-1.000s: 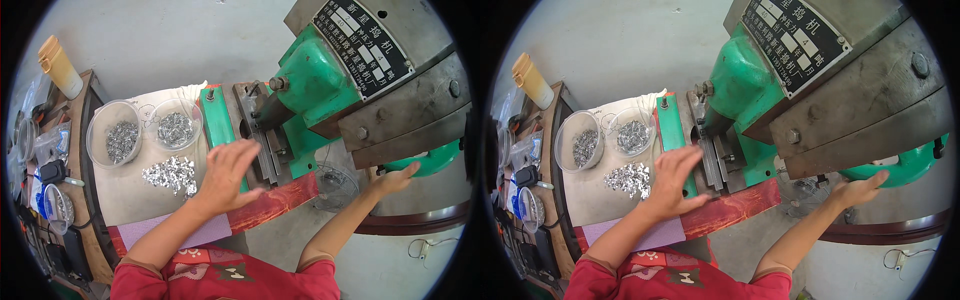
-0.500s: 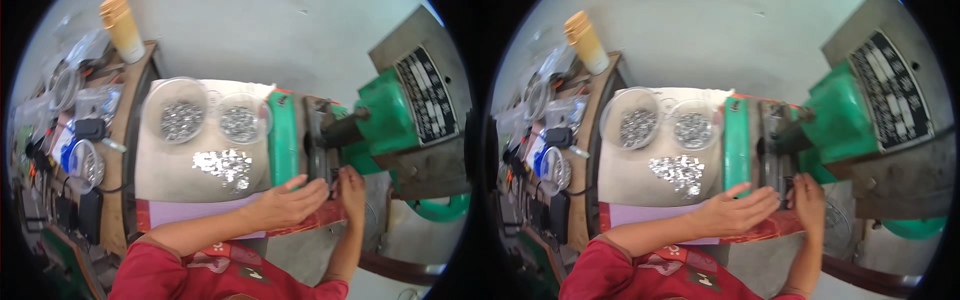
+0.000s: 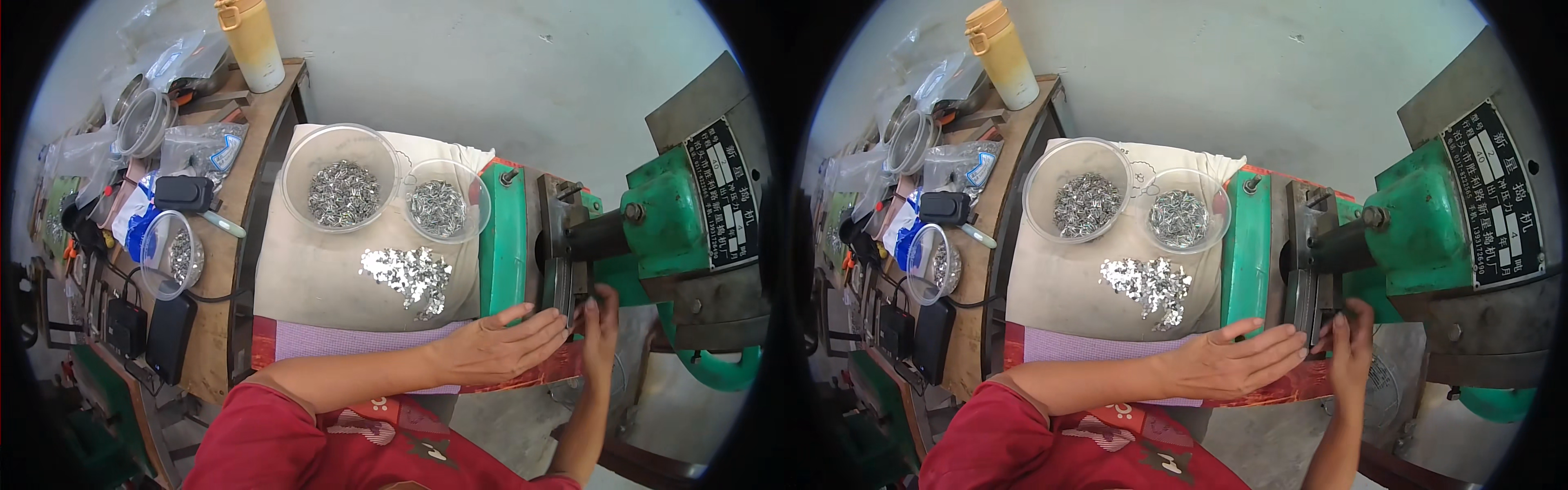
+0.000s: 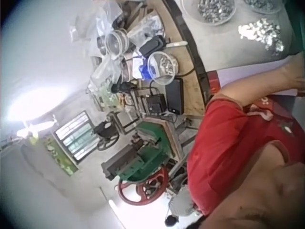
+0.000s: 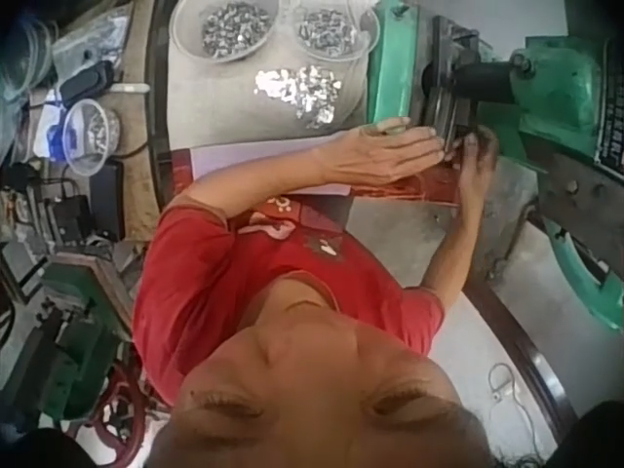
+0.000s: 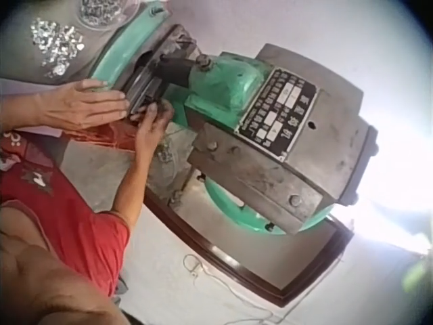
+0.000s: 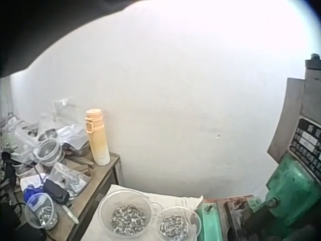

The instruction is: The person inserts small metal pieces into a slotted metal bar by hand, places the bar into a press machine, presses it, and then removes the bar to continue assembling more metal pieces into it.

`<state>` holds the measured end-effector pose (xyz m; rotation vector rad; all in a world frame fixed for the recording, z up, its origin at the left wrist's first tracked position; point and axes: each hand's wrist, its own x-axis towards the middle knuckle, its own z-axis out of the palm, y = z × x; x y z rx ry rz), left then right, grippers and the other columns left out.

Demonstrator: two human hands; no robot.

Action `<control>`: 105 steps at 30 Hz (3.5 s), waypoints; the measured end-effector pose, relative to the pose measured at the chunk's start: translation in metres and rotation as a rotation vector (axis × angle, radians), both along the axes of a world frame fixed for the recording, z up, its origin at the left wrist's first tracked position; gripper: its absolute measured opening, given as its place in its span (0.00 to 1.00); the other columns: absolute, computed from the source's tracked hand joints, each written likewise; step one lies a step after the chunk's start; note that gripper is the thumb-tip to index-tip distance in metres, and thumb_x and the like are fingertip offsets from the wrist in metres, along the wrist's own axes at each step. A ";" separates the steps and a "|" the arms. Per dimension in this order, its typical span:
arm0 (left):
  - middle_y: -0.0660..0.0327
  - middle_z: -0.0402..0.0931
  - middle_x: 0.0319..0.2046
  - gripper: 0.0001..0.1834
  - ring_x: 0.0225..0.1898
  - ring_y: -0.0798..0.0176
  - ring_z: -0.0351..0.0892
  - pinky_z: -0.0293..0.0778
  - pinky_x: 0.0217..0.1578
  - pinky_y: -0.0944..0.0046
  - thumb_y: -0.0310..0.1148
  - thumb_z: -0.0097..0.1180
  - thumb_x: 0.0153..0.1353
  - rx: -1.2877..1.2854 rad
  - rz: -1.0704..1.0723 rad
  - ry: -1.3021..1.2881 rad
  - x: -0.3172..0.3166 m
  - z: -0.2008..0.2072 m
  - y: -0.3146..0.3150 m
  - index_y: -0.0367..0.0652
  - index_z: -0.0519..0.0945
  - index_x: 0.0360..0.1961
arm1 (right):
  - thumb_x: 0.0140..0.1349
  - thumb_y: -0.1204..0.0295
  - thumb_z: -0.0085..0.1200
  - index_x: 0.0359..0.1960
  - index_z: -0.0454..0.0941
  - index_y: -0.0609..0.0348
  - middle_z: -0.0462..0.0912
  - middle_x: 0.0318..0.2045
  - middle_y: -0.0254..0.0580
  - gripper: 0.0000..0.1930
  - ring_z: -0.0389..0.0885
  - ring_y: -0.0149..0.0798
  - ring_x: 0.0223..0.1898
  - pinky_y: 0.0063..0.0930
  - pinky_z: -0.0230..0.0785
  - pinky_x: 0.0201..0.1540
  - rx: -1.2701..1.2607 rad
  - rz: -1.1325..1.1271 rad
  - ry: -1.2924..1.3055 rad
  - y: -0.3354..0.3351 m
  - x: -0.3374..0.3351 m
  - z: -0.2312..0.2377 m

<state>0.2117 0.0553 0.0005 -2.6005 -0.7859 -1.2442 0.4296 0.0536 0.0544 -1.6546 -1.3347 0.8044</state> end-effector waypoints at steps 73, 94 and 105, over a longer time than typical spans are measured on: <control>0.44 0.78 0.45 0.40 0.38 0.56 0.86 0.84 0.40 0.63 0.57 0.34 0.78 -1.962 0.060 -1.224 -0.207 -0.009 -0.067 0.22 0.75 0.55 | 0.58 0.84 0.56 0.50 0.63 0.58 0.70 0.26 0.34 0.21 0.64 0.25 0.23 0.23 0.65 0.24 -0.538 0.461 0.944 -0.030 -0.178 -0.046; 0.49 0.80 0.46 0.30 0.40 0.58 0.86 0.84 0.41 0.65 0.50 0.40 0.78 -2.096 0.011 -1.242 -0.219 -0.009 -0.063 0.28 0.75 0.56 | 0.47 0.75 0.69 0.44 0.83 0.54 0.83 0.30 0.42 0.19 0.84 0.48 0.30 0.38 0.75 0.33 0.177 0.874 -0.421 -0.014 -0.213 -0.041; 0.57 0.82 0.38 0.23 0.34 0.71 0.76 0.72 0.35 0.71 0.36 0.44 0.77 -1.766 -0.091 -1.043 -0.237 0.053 -0.024 0.30 0.73 0.64 | 0.59 0.74 0.64 0.48 0.78 0.61 0.81 0.35 0.49 0.15 0.82 0.47 0.33 0.34 0.74 0.37 0.229 0.735 -0.138 0.033 -0.222 0.021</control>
